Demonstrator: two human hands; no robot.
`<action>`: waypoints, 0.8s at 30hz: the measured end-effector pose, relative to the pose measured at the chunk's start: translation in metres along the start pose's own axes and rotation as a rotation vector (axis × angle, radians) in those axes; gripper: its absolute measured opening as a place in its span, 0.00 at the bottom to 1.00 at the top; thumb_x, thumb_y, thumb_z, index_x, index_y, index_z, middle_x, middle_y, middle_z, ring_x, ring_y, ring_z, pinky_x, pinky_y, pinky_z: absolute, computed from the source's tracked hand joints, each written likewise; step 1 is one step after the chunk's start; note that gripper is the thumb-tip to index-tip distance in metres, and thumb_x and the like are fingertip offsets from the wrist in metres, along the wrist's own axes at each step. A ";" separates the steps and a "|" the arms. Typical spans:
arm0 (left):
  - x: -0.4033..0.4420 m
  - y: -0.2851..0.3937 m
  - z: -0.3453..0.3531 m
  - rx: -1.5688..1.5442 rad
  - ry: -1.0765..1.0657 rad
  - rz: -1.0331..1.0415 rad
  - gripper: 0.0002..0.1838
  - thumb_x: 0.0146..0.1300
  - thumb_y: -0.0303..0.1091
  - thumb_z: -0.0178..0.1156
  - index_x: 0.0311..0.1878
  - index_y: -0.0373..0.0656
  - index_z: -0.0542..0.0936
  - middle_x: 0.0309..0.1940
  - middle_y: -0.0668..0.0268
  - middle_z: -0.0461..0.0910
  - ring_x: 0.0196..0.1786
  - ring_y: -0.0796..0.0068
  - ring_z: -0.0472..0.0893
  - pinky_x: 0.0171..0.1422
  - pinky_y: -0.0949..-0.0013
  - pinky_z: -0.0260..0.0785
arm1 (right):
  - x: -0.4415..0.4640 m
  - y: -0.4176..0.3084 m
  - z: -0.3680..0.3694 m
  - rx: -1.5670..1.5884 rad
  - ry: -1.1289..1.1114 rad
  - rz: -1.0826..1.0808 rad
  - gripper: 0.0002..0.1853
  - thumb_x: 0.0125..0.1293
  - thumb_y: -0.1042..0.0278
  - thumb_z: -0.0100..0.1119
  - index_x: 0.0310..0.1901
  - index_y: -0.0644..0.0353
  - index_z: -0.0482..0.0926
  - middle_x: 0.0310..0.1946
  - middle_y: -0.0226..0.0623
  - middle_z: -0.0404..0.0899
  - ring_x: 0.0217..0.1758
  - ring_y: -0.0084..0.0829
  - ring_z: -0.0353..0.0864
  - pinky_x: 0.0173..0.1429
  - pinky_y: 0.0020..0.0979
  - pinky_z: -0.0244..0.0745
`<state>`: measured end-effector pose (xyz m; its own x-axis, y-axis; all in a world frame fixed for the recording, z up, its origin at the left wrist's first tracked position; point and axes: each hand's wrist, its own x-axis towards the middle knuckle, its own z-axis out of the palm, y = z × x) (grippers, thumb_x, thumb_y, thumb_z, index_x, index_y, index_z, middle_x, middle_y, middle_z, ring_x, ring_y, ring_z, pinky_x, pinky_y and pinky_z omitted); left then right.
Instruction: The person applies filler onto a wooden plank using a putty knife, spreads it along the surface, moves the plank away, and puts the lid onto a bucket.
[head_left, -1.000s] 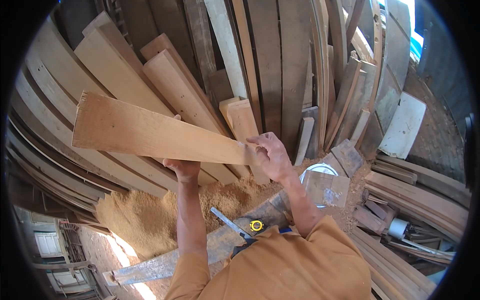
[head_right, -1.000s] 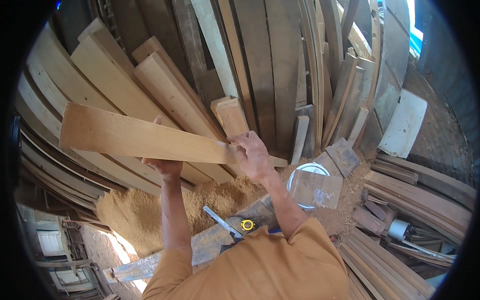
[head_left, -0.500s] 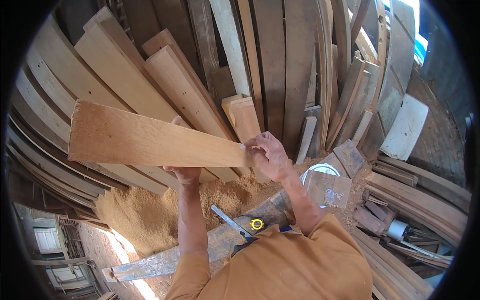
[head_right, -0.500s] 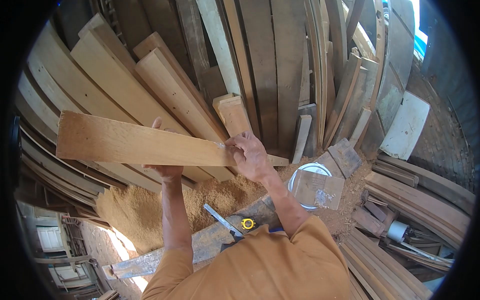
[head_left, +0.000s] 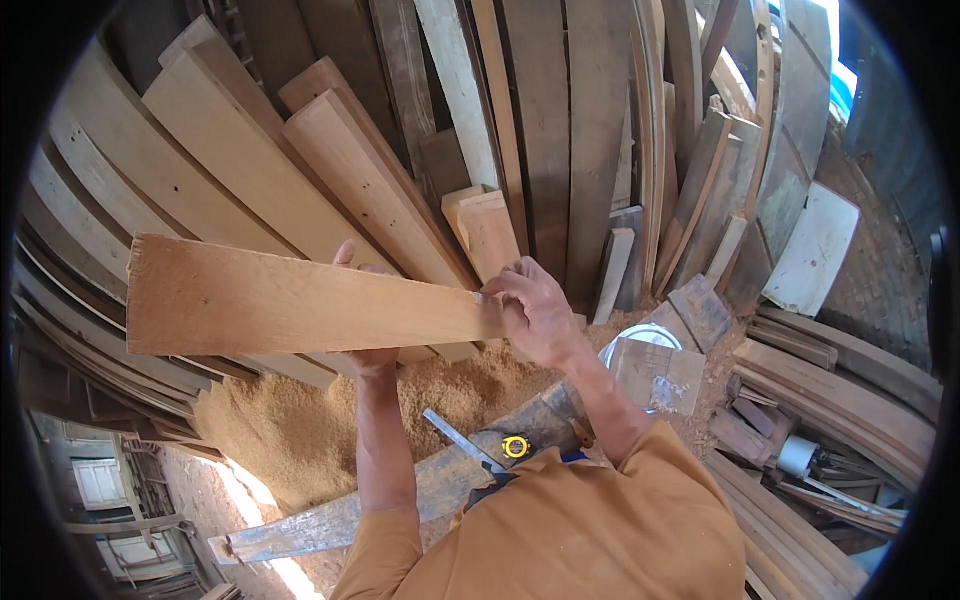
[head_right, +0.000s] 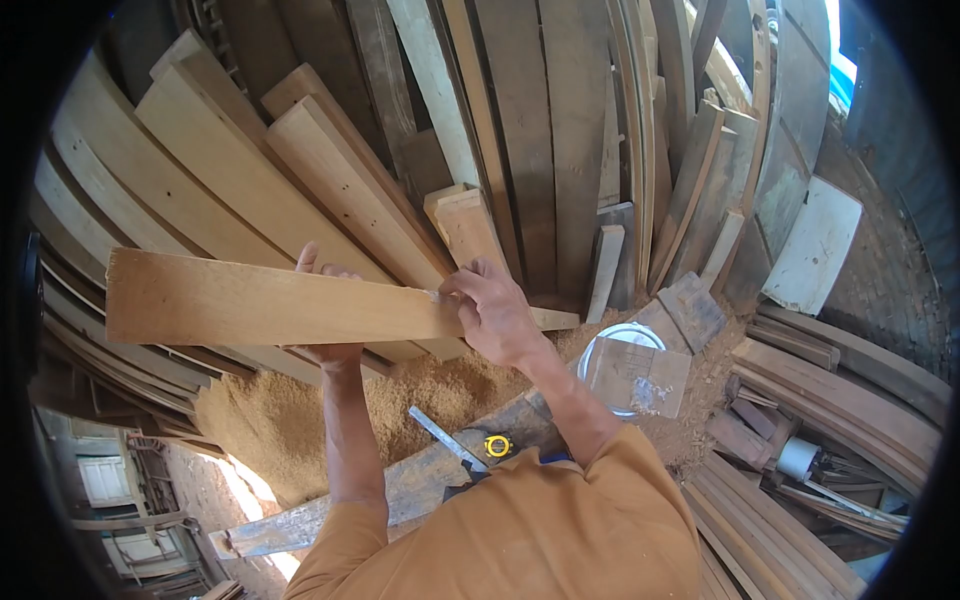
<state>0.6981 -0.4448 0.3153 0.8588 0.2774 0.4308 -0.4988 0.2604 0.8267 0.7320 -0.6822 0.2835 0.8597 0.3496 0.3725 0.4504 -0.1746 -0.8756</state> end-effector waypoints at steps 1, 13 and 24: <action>-0.001 0.003 0.003 0.028 0.005 -0.003 0.74 0.44 0.85 0.67 0.79 0.32 0.55 0.44 0.63 0.79 0.50 0.69 0.81 0.62 0.62 0.77 | 0.004 -0.004 0.000 -0.001 0.015 -0.047 0.20 0.54 0.90 0.50 0.44 0.62 0.85 0.37 0.39 0.76 0.43 0.39 0.77 0.47 0.35 0.74; -0.019 0.001 -0.020 0.007 0.101 -0.014 0.41 0.74 0.57 0.59 0.76 0.35 0.62 0.36 0.60 0.83 0.41 0.66 0.81 0.54 0.57 0.75 | -0.001 -0.016 -0.024 0.495 0.160 -0.142 0.02 0.67 0.78 0.61 0.40 0.63 0.79 0.37 0.34 0.75 0.39 0.23 0.73 0.45 0.28 0.70; -0.068 0.022 -0.040 0.012 -0.058 0.032 0.37 0.78 0.60 0.45 0.76 0.39 0.65 0.32 0.61 0.85 0.38 0.65 0.78 0.52 0.56 0.70 | -0.059 0.039 -0.021 0.241 -0.088 0.405 0.15 0.78 0.66 0.58 0.31 0.64 0.77 0.28 0.36 0.77 0.30 0.26 0.74 0.35 0.31 0.69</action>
<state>0.6238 -0.4204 0.2898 0.8480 0.2315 0.4767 -0.5248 0.2412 0.8164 0.7039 -0.7289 0.2342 0.9262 0.3757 -0.0320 0.0053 -0.0979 -0.9952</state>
